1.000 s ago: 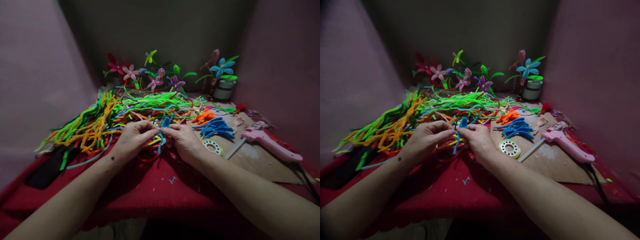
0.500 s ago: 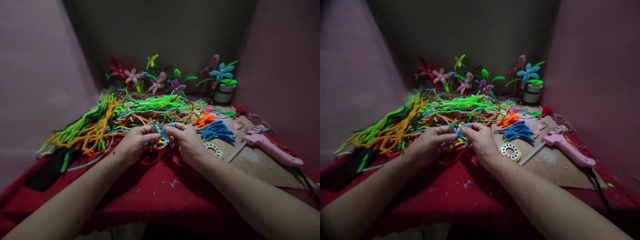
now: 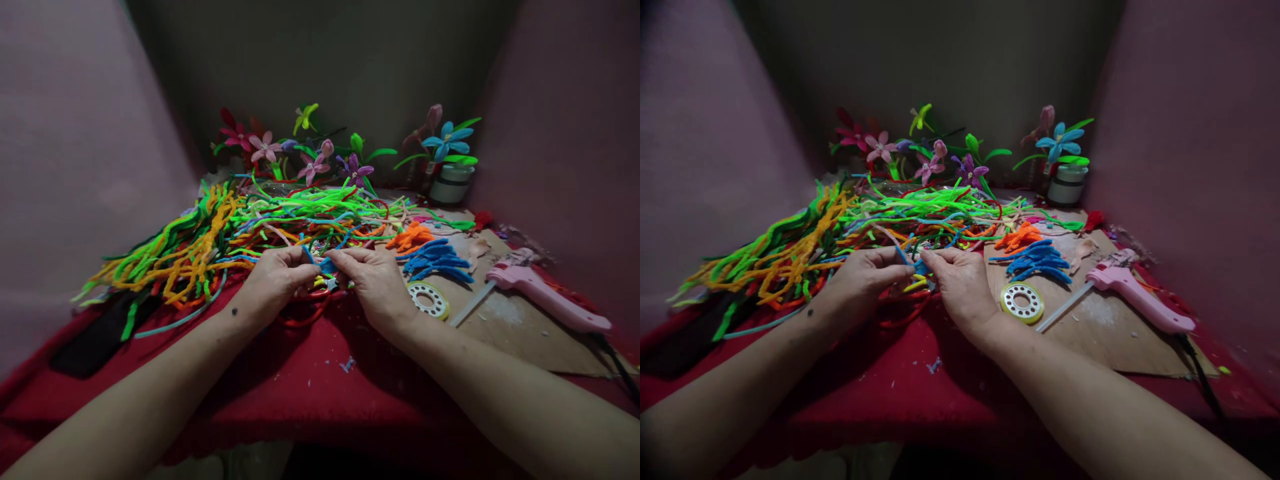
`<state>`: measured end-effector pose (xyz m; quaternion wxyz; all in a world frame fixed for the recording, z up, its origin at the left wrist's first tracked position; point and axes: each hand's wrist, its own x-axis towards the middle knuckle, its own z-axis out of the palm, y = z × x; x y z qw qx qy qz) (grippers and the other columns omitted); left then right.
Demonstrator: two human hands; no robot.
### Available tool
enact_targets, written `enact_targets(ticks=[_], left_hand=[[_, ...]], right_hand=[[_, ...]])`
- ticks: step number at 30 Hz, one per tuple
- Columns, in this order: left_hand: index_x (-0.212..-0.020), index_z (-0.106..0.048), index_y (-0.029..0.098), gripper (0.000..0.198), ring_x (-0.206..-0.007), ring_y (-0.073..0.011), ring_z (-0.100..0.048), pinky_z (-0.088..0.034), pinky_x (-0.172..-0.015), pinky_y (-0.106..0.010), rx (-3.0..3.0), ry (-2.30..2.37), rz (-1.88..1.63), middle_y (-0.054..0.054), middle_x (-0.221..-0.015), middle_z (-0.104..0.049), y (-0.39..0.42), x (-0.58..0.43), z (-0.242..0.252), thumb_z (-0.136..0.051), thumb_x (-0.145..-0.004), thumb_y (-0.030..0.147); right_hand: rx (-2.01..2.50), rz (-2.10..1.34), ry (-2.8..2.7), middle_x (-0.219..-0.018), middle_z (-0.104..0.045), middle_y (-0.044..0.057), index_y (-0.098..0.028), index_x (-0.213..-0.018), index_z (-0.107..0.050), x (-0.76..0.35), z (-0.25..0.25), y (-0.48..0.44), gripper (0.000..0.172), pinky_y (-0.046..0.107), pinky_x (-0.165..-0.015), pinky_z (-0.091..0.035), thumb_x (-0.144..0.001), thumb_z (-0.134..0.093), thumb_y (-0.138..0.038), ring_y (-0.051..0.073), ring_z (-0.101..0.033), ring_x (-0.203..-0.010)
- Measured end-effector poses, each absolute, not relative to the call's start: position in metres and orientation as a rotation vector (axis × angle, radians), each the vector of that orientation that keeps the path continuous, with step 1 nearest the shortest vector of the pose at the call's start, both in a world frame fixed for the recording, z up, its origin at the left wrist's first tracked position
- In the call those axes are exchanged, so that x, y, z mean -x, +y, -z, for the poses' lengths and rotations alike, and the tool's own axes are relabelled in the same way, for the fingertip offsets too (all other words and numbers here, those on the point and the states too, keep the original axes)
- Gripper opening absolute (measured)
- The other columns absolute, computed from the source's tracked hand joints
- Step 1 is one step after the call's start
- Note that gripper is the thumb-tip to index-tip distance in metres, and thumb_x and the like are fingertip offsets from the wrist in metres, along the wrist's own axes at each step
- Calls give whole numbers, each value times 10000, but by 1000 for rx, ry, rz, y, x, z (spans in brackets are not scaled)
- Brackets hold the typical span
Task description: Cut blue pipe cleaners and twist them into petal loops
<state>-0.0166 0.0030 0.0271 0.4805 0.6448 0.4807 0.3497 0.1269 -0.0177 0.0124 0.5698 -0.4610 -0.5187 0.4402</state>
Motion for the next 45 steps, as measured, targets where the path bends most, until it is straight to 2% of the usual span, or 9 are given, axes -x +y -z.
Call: enact_targets(ticks=[7,10,16,21,29,37,42,45], left_hand=[[-587,-552,149,114,-459,-71,-390,-300,-478,-208,-1544,1142,-892,46,-507,-481,5,21,-26,-595,-662,223],[-610,-568,145,99,-477,-75,-412,-320,-488,-208,-1573,1164,-904,43,-519,-496,6,24,-26,-602,-656,226],[-618,-532,147,126,-492,-78,-406,-309,-470,-207,-1707,1221,-831,34,-564,-513,1,19,-30,-589,-668,248],[-576,-492,153,184,-474,-65,-355,-272,-446,-194,-1808,1293,-902,52,-505,-437,-6,13,-30,-574,-700,260],[-602,-504,145,212,-488,-66,-332,-266,-441,-189,-1923,1276,-900,46,-524,-419,-5,15,-24,-541,-741,300],[-652,-577,145,158,-585,-108,-475,-376,-553,-217,-2063,1234,-976,7,-617,-559,-4,15,-17,-568,-719,288],[-643,-535,146,166,-487,-72,-379,-294,-458,-199,-1792,1176,-924,44,-544,-464,-6,13,-25,-566,-721,289],[-602,-475,151,190,-480,-59,-337,-268,-456,-195,-1683,1122,-883,54,-531,-422,-7,14,-28,-552,-731,267]], right_hand=[[1018,-1122,-1136,-496,-521,-33,-140,-687,-652,-126,-10,-15,174,235,-502,-347,-712,-608,-307,80,-430,-479],[990,-1205,-1085,-522,-549,-31,-136,-773,-657,-127,-10,-14,192,233,-487,-361,-667,-644,-296,86,-462,-478],[1137,-1132,-1244,-565,-568,-17,-121,-668,-660,-128,-10,-15,111,213,-500,-347,-670,-605,-217,75,-454,-518],[1168,-1035,-1313,-590,-580,-14,-131,-679,-654,-126,-9,-16,125,214,-521,-356,-691,-547,-196,81,-462,-536],[1124,-1052,-1280,-571,-562,-27,-132,-652,-622,-126,-9,-15,92,208,-509,-349,-668,-535,-159,76,-451,-519],[1083,-1063,-1256,-606,-556,-25,-154,-671,-582,-127,1,-13,85,224,-538,-365,-691,-514,-202,88,-462,-548],[1068,-1030,-1281,-592,-552,-29,-153,-668,-600,-126,-1,-14,91,228,-541,-369,-690,-532,-209,88,-464,-537],[1057,-1027,-1264,-549,-520,-44,-149,-655,-602,-126,-3,-14,60,221,-510,-347,-663,-550,-179,79,-441,-503]])
